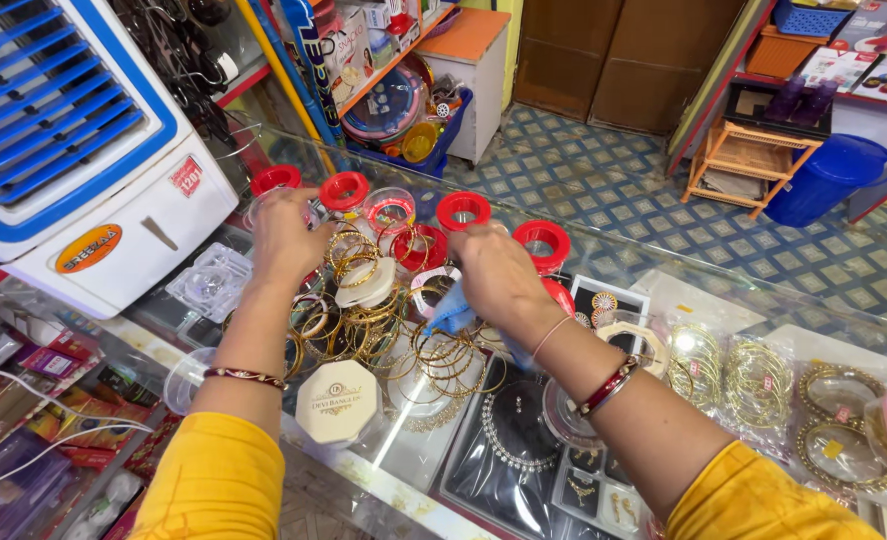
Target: The person wipes various gold-colored bangles and bracelets with a blue cloth. They pick up items from a glass display counter, rub them with the cloth, and place them back into their original positions or onto display stands. The person handles multiple pieces of jewelry sequentially throughout the clip.
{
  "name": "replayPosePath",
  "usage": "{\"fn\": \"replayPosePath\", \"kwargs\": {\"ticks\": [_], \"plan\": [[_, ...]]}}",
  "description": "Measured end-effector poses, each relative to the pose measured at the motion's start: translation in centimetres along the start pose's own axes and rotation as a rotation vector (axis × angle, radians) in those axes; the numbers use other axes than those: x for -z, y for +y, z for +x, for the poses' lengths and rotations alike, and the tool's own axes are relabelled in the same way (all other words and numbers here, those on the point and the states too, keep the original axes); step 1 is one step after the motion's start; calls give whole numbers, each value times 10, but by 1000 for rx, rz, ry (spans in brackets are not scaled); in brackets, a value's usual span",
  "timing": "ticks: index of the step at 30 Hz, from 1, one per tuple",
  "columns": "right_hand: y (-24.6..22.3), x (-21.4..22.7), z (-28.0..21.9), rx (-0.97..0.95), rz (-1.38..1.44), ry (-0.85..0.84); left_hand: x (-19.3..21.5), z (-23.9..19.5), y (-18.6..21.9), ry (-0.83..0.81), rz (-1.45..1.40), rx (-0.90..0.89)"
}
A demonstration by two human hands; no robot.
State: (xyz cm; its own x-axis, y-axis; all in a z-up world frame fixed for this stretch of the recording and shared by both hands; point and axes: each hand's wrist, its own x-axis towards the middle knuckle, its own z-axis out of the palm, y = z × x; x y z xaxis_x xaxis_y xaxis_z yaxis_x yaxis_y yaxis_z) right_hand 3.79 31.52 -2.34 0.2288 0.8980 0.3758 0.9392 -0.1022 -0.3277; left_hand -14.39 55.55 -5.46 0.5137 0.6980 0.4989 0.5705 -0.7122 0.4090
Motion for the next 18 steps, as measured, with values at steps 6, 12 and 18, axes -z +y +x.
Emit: {"fn": "replayPosePath", "kwargs": {"ticks": [6,12,18], "plan": [[27,-13,3,-167,18,-128,-16,13,49,-271,-141,15],[28,-12,3,-158,52,-176,-25,41,61,-381,116,14],[33,-13,3,-154,55,-194,-43,55,41,-464,202,49]]}}
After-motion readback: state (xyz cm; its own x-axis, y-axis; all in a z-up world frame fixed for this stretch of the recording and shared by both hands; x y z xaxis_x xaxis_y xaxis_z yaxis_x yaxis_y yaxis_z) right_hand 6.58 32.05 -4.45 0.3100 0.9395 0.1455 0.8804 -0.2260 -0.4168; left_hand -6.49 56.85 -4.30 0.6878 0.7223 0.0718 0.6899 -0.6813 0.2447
